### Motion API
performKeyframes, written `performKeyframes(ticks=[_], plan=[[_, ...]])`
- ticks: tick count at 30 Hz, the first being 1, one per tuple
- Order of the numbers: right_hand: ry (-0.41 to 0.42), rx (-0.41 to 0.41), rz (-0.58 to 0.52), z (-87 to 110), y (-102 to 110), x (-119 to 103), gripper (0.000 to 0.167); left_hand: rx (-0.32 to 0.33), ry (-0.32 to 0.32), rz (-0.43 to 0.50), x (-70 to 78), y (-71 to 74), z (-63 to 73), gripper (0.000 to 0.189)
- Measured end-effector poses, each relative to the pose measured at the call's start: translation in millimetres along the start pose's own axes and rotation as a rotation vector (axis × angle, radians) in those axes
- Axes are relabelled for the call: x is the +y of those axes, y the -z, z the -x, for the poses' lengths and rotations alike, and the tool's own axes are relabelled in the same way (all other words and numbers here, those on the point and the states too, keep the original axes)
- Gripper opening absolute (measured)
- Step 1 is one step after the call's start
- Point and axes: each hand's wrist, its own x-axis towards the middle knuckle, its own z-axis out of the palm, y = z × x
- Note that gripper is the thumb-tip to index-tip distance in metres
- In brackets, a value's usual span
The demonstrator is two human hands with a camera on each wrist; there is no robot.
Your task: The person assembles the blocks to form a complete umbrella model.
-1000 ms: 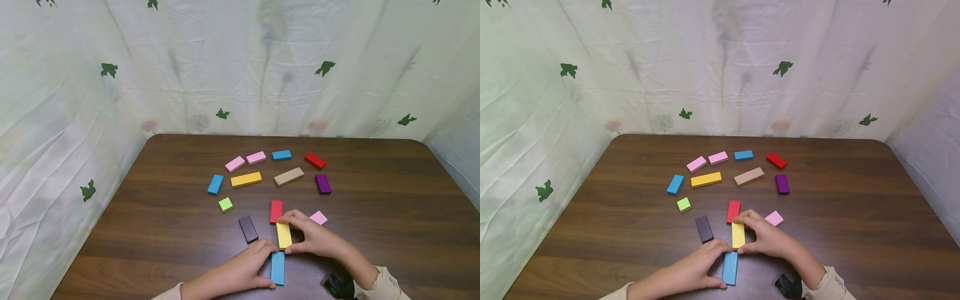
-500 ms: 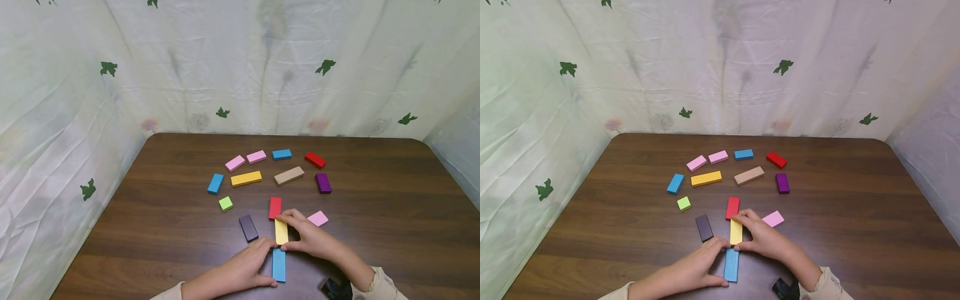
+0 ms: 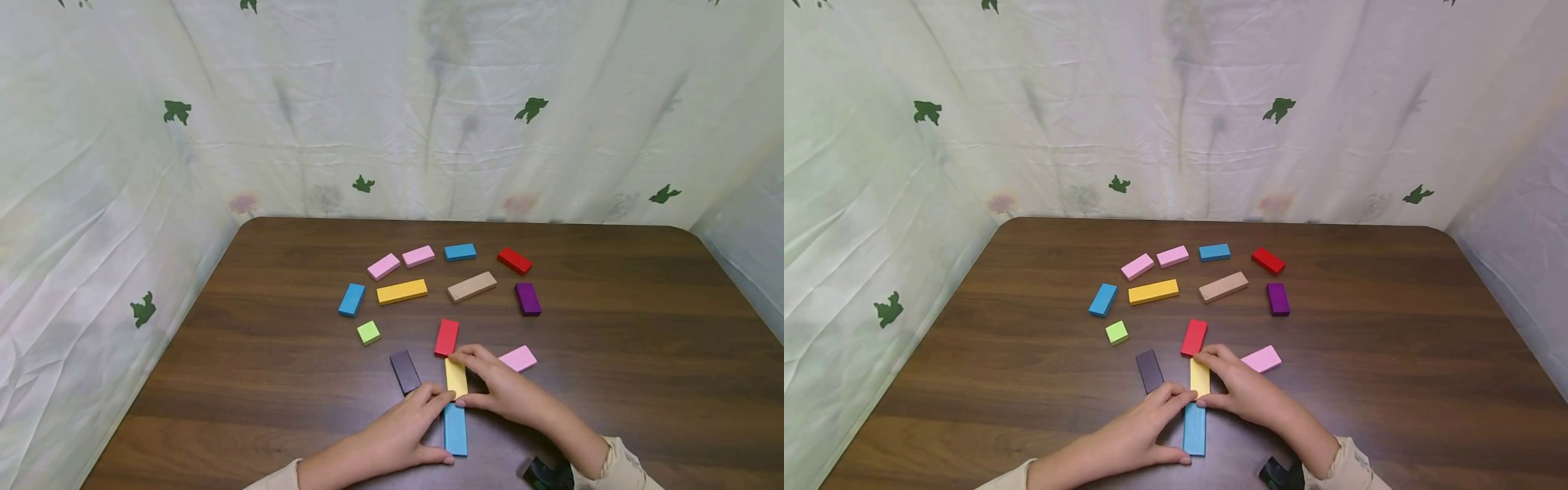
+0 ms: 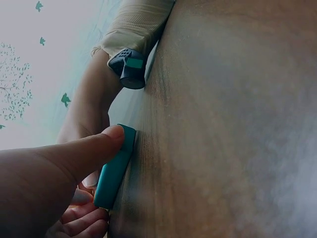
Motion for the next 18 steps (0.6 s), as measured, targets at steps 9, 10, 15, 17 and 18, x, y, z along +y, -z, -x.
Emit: performKeyframes(ticks=[9, 10, 15, 17, 18], plan=[[-0.023, 0.004, -0.033, 5.5, -6, -4, 0.081, 0.019, -0.008, -0.009, -2.2, -1.2, 0.0, 0.071], [-0.026, 0.007, -0.039, 6.3, -7, -4, 0.083, 0.022, -0.010, -0.009, -2.6, -1.6, 0.0, 0.071], [-0.036, 0.019, -0.061, 9.0, -12, -5, 0.085, 0.031, -0.012, -0.001, -3.6, -2.9, 0.0, 0.072], [-0.034, 0.025, -0.067, 9.8, -12, -5, 0.084, 0.032, -0.011, 0.003, -3.6, -3.0, 0.0, 0.073], [-0.030, 0.027, -0.069, 10.2, -12, -5, 0.084, 0.032, -0.010, 0.004, -3.6, -2.9, 0.0, 0.073]])
